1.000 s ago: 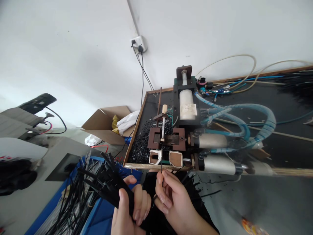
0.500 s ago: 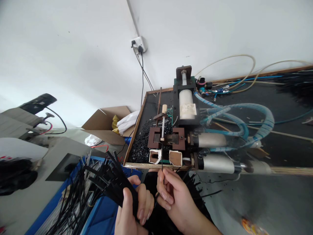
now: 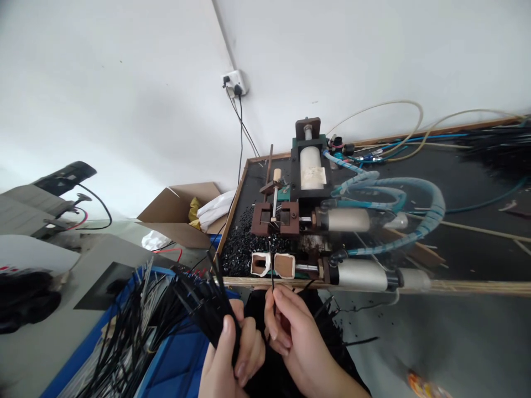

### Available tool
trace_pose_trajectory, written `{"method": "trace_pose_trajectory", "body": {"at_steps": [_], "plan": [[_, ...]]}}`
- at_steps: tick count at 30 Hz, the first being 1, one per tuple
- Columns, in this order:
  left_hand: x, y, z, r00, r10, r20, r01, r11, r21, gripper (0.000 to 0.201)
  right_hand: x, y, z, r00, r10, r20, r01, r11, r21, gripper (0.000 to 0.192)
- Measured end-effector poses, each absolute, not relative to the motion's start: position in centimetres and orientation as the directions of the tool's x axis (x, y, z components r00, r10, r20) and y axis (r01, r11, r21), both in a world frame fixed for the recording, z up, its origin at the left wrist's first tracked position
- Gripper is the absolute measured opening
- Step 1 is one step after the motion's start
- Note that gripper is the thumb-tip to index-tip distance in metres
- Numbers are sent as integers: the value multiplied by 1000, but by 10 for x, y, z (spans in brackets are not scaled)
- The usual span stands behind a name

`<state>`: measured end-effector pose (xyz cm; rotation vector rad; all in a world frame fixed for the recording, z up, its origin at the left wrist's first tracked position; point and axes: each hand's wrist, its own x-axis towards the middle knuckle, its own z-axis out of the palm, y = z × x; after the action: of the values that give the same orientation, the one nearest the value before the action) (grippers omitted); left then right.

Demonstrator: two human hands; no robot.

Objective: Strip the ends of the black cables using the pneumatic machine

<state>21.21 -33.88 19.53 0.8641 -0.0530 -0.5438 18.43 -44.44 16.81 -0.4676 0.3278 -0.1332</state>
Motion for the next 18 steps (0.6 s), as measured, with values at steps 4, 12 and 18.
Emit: {"method": "trace_pose_trajectory", "body": {"at_steps": [4,12,18], "plan": [[203,-329,189,791,-573,-215,510,423,748,29,177,-445,164,939,-269,-215,13,653,-757,46],[187,-318,177,771,-587,-249,520,353,778,32,181,-465,151,988,-143,-52,-106,-406,-908,48],[182,-314,169,752,-613,-243,515,315,797,37,177,-460,145,983,-179,-48,-118,-403,-908,36]]}}
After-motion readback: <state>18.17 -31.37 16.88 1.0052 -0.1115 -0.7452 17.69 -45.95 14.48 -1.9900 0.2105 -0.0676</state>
